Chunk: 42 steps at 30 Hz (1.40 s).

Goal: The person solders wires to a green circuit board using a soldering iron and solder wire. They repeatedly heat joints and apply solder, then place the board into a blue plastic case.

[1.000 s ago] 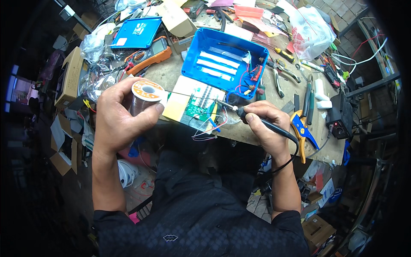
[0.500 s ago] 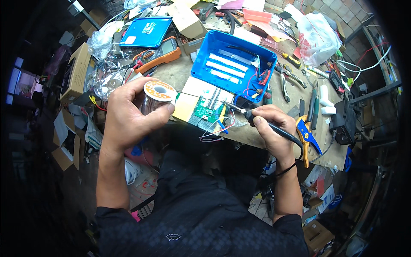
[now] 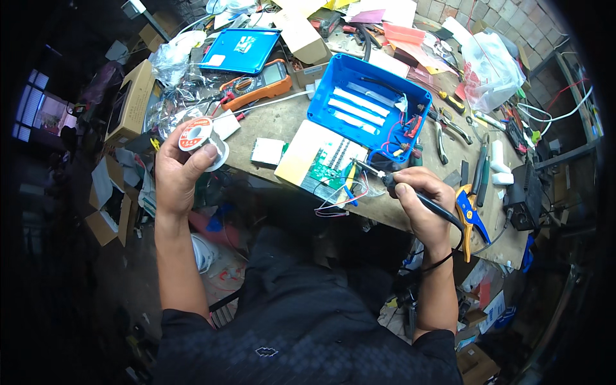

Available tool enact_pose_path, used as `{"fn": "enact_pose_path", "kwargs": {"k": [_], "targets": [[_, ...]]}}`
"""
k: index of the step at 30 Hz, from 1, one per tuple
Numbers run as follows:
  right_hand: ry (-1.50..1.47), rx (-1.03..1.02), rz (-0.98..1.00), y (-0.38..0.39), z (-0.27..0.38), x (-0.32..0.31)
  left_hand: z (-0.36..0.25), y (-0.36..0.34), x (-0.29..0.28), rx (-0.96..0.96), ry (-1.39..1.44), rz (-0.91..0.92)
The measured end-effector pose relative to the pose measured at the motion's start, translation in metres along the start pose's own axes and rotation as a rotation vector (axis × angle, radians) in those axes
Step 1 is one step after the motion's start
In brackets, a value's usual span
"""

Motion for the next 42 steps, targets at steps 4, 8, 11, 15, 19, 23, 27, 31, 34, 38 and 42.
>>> {"fn": "enact_pose_path", "kwargs": {"k": [4,8,11,15,19,23,27,31,34,38,42], "targets": [[-0.008,0.006,-0.005,0.000,0.001,0.002,0.047,0.000,-0.023,-0.083,0.057,0.004],[-0.026,0.037,-0.008,0.001,-0.001,-0.001,0.092,-0.006,-0.022,-0.104,-0.100,-0.006],[-0.021,0.010,-0.004,0.001,0.000,-0.002,0.123,-0.013,-0.028,-0.068,-0.183,-0.065],[0.011,0.023,0.014,-0.001,0.003,0.000,0.127,-0.014,-0.029,-0.042,-0.244,-0.108],[0.009,-0.022,0.020,-0.002,0.005,-0.001,0.111,-0.001,-0.026,0.110,-0.401,-0.185],[0.008,-0.011,0.014,0.000,0.001,-0.002,0.067,0.025,-0.005,0.338,-0.663,-0.407],[0.011,-0.019,0.019,0.000,-0.003,-0.003,0.011,0.047,0.074,0.575,-0.671,0.032],[-0.008,-0.002,0.016,0.001,-0.003,-0.002,0.003,0.055,0.128,0.620,-0.608,0.279],[0.007,-0.011,0.013,0.001,0.001,-0.001,0.001,0.060,0.145,0.596,-0.583,0.354],[-0.009,-0.004,0.014,0.002,-0.001,-0.002,0.002,0.065,0.155,0.581,-0.599,0.411],[-0.033,0.018,0.009,0.003,-0.003,0.000,0.013,0.068,0.161,0.561,-0.560,0.345]]}}
Point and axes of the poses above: each hand's wrist, its own y-axis away from the middle knuckle, its own x-axis out of the palm, z = x × y, the point moved 3 cm from there along -y, towards the middle knuckle, and after that the axes turned 6 degrees about -z, right-handed, at the moved point
